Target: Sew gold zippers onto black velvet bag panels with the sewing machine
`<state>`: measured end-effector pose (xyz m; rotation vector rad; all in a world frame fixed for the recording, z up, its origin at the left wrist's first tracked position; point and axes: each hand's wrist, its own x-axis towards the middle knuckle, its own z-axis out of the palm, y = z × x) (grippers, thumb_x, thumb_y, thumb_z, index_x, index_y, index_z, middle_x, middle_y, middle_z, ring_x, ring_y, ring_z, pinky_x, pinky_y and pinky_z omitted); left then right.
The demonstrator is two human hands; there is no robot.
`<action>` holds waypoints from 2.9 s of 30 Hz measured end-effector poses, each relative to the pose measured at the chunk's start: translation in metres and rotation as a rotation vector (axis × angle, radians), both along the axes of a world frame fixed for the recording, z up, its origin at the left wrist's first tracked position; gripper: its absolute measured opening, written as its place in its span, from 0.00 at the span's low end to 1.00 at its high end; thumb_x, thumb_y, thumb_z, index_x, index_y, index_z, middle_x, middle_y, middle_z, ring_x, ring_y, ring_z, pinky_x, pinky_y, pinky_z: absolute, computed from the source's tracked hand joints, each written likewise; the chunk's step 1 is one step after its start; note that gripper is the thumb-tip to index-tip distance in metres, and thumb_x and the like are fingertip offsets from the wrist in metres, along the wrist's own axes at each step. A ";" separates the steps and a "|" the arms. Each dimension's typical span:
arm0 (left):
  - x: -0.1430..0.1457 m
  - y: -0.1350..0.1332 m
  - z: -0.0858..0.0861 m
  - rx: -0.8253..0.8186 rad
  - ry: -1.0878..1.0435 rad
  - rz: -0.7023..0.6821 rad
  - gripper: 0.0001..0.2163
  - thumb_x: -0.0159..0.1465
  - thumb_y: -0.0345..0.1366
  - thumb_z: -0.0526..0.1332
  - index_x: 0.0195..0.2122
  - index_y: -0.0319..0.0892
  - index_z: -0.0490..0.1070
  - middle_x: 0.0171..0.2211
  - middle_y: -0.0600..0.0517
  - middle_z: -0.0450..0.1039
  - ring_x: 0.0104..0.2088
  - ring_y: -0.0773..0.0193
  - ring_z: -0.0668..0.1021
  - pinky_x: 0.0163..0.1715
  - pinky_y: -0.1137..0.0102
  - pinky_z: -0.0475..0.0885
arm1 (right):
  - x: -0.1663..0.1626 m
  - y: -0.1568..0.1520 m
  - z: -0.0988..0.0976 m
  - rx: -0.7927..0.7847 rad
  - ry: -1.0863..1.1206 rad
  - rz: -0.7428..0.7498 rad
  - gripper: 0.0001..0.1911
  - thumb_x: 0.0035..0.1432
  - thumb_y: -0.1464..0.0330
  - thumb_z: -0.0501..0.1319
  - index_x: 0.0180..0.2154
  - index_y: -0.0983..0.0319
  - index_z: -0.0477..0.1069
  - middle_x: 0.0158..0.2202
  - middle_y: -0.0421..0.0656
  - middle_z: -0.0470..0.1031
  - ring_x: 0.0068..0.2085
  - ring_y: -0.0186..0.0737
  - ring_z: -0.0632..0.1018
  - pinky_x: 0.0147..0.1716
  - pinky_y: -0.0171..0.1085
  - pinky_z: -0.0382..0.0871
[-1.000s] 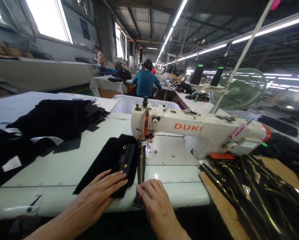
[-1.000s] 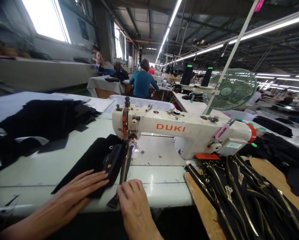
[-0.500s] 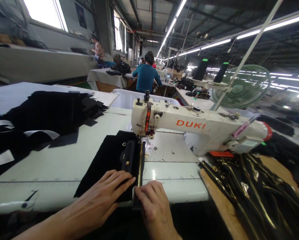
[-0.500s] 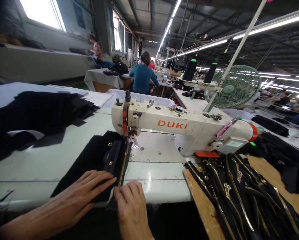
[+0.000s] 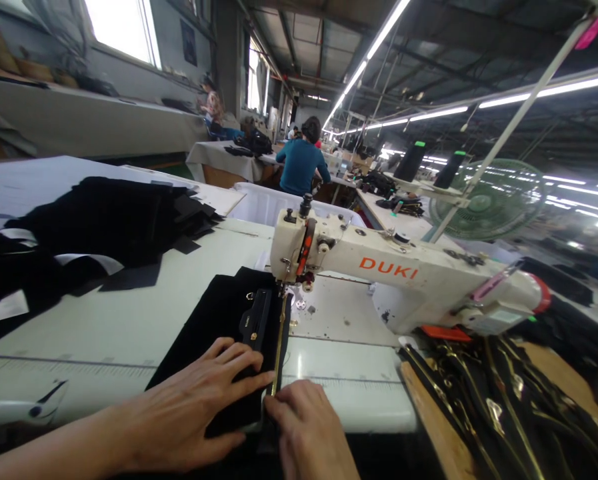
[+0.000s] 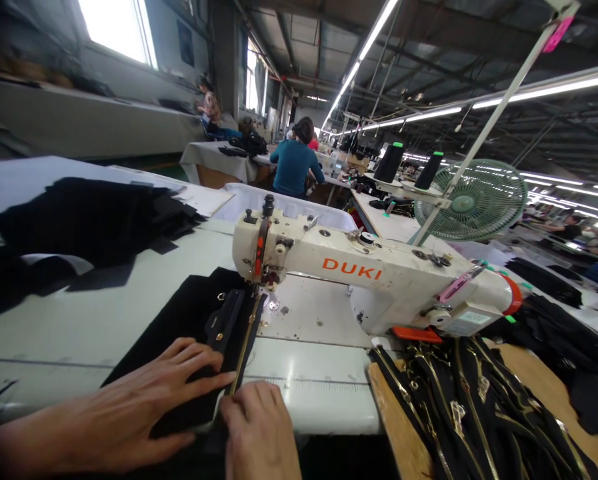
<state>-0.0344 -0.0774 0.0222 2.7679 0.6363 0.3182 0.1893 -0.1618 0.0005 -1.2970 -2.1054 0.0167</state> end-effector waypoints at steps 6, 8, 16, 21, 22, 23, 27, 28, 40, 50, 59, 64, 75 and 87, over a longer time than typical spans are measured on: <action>0.001 0.004 0.007 0.070 -0.049 -0.055 0.40 0.56 0.39 0.70 0.69 0.56 0.54 0.69 0.52 0.55 0.67 0.47 0.62 0.65 0.51 0.61 | 0.021 0.070 0.020 -0.134 -0.117 -0.049 0.32 0.53 0.84 0.54 0.58 0.61 0.69 0.56 0.50 0.72 0.55 0.50 0.72 0.53 0.50 0.71; -0.002 0.009 0.003 0.089 -0.111 -0.060 0.39 0.58 0.42 0.70 0.69 0.57 0.55 0.68 0.53 0.58 0.65 0.50 0.65 0.64 0.56 0.63 | 0.020 0.086 0.013 -0.169 -0.172 -0.008 0.33 0.51 0.86 0.54 0.57 0.62 0.70 0.57 0.49 0.72 0.56 0.50 0.71 0.55 0.49 0.70; 0.009 0.043 -0.022 0.049 -0.251 -0.143 0.27 0.66 0.35 0.63 0.64 0.62 0.61 0.60 0.60 0.71 0.58 0.59 0.75 0.68 0.62 0.55 | 0.015 0.106 -0.021 -0.078 -0.147 -0.082 0.34 0.46 0.88 0.52 0.52 0.61 0.74 0.53 0.47 0.76 0.53 0.51 0.75 0.53 0.51 0.72; 0.017 0.066 -0.022 -0.023 -0.196 -0.204 0.27 0.65 0.34 0.63 0.65 0.56 0.62 0.63 0.56 0.66 0.61 0.55 0.71 0.69 0.57 0.48 | 0.025 0.122 -0.020 -0.164 -0.100 -0.063 0.35 0.48 0.87 0.52 0.54 0.59 0.73 0.56 0.47 0.74 0.56 0.49 0.74 0.56 0.50 0.69; 0.017 0.069 -0.019 -0.026 -0.175 -0.231 0.28 0.65 0.35 0.63 0.66 0.54 0.61 0.64 0.54 0.65 0.62 0.55 0.70 0.69 0.57 0.47 | 0.028 0.123 -0.016 -0.193 -0.064 -0.071 0.34 0.50 0.86 0.52 0.55 0.58 0.73 0.56 0.47 0.73 0.56 0.48 0.74 0.57 0.48 0.69; 0.017 0.071 -0.017 -0.025 -0.165 -0.246 0.28 0.66 0.35 0.62 0.67 0.52 0.60 0.65 0.54 0.64 0.63 0.54 0.69 0.69 0.56 0.45 | 0.030 0.124 -0.013 -0.216 -0.022 -0.103 0.32 0.53 0.85 0.52 0.56 0.57 0.72 0.56 0.47 0.73 0.55 0.46 0.75 0.56 0.46 0.69; 0.013 0.068 -0.005 -0.027 -0.197 -0.186 0.30 0.65 0.38 0.64 0.68 0.51 0.58 0.66 0.51 0.62 0.64 0.52 0.68 0.70 0.56 0.45 | 0.038 0.131 0.005 -0.266 -0.031 -0.308 0.17 0.58 0.73 0.63 0.50 0.61 0.74 0.45 0.51 0.76 0.46 0.52 0.77 0.47 0.48 0.73; 0.012 0.066 -0.002 -0.038 -0.180 -0.179 0.32 0.64 0.39 0.66 0.68 0.52 0.58 0.66 0.51 0.61 0.64 0.51 0.67 0.69 0.56 0.47 | 0.038 0.134 0.008 -0.274 -0.089 -0.310 0.15 0.56 0.71 0.66 0.47 0.62 0.74 0.44 0.51 0.76 0.45 0.53 0.77 0.45 0.49 0.73; 0.017 0.061 0.026 -0.160 0.105 -0.146 0.36 0.57 0.43 0.71 0.66 0.49 0.62 0.68 0.49 0.54 0.66 0.43 0.60 0.66 0.47 0.49 | 0.030 0.149 0.008 -0.314 -0.228 -0.332 0.03 0.60 0.70 0.62 0.38 0.62 0.74 0.36 0.46 0.77 0.41 0.48 0.76 0.42 0.41 0.66; 0.024 0.066 0.028 -0.151 0.017 -0.240 0.30 0.61 0.49 0.68 0.62 0.46 0.68 0.63 0.46 0.66 0.64 0.50 0.68 0.69 0.53 0.47 | 0.009 0.157 0.005 -0.357 -0.178 -0.574 0.10 0.65 0.69 0.58 0.45 0.66 0.74 0.41 0.51 0.78 0.47 0.51 0.77 0.42 0.40 0.67; 0.026 0.067 0.021 -0.172 0.002 -0.248 0.29 0.61 0.48 0.68 0.63 0.50 0.67 0.61 0.48 0.69 0.63 0.52 0.68 0.69 0.55 0.45 | 0.000 0.141 0.007 -0.365 -0.224 -0.589 0.13 0.67 0.70 0.52 0.48 0.65 0.72 0.42 0.51 0.78 0.45 0.49 0.78 0.41 0.41 0.67; 0.028 0.068 0.023 -0.159 0.081 -0.248 0.28 0.63 0.50 0.66 0.63 0.50 0.67 0.63 0.49 0.67 0.65 0.51 0.66 0.69 0.55 0.43 | 0.009 0.145 0.005 -0.346 -0.249 -0.503 0.14 0.69 0.70 0.51 0.52 0.57 0.70 0.46 0.47 0.77 0.48 0.46 0.77 0.40 0.39 0.68; 0.025 0.070 0.025 -0.113 0.108 -0.265 0.28 0.66 0.50 0.63 0.65 0.50 0.63 0.63 0.46 0.66 0.65 0.52 0.66 0.69 0.52 0.45 | 0.023 0.190 0.005 -0.355 -0.196 -0.448 0.13 0.68 0.61 0.60 0.46 0.63 0.72 0.45 0.44 0.75 0.45 0.42 0.78 0.46 0.47 0.73; 0.018 0.061 0.037 -0.006 -0.037 -0.156 0.27 0.60 0.50 0.68 0.60 0.52 0.71 0.56 0.48 0.72 0.56 0.49 0.75 0.65 0.57 0.60 | 0.042 0.129 -0.002 -0.194 -0.174 0.020 0.16 0.63 0.78 0.55 0.50 0.60 0.69 0.53 0.45 0.74 0.55 0.43 0.73 0.63 0.49 0.59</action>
